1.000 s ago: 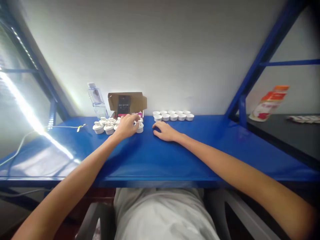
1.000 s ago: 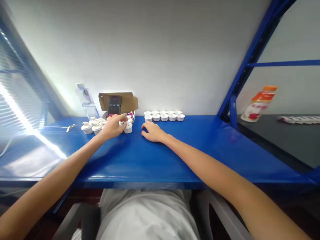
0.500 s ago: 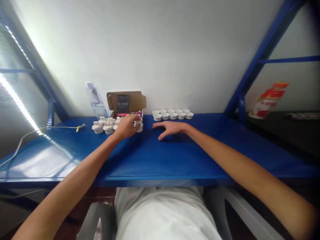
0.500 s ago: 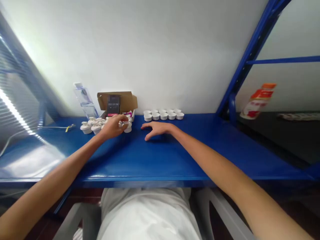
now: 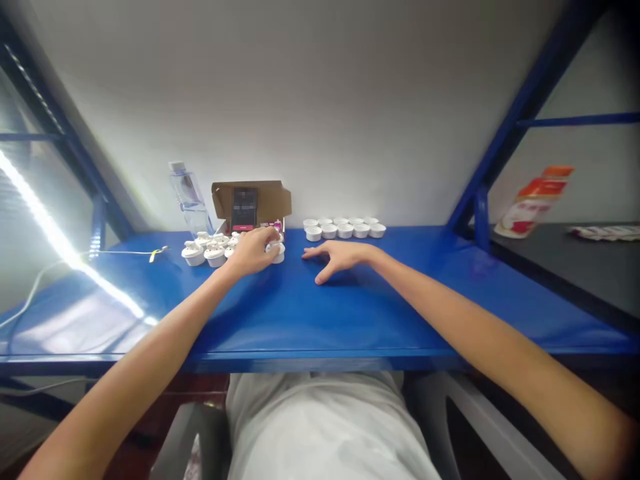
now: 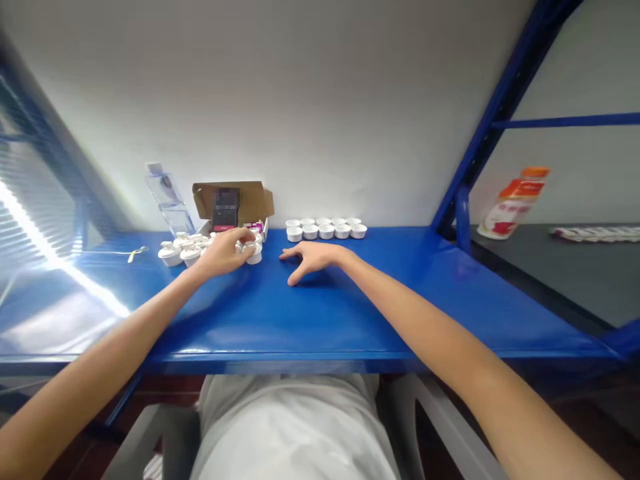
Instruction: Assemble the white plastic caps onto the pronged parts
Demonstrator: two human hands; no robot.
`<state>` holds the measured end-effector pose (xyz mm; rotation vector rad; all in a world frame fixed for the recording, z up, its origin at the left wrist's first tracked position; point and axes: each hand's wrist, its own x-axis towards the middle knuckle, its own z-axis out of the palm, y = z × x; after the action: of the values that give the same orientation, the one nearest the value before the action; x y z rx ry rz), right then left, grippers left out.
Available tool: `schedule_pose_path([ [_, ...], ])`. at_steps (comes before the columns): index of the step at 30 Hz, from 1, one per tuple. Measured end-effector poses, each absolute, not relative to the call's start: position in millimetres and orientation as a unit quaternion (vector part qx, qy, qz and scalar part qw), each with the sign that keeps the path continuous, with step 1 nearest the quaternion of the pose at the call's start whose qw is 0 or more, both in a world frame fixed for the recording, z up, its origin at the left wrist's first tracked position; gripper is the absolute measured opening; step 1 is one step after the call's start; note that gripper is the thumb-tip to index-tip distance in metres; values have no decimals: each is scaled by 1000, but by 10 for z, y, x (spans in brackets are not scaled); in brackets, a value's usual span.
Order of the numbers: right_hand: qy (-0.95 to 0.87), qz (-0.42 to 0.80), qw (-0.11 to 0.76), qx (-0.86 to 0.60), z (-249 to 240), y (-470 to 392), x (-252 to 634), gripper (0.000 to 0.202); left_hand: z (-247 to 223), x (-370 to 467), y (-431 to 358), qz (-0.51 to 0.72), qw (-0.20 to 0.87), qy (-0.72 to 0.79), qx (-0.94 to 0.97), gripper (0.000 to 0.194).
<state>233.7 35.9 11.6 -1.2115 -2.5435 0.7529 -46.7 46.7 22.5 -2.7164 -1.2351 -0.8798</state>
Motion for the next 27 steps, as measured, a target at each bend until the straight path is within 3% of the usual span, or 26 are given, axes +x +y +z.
schedule_pose_path([
  [16,-866,253,125,-413,130,334,2335,76,226,-462,455,-276,16,-398,-875,23],
  [27,-888,194,91,-408,141,292,2321,82,224,-452,455,-268,23,-401,-875,25],
])
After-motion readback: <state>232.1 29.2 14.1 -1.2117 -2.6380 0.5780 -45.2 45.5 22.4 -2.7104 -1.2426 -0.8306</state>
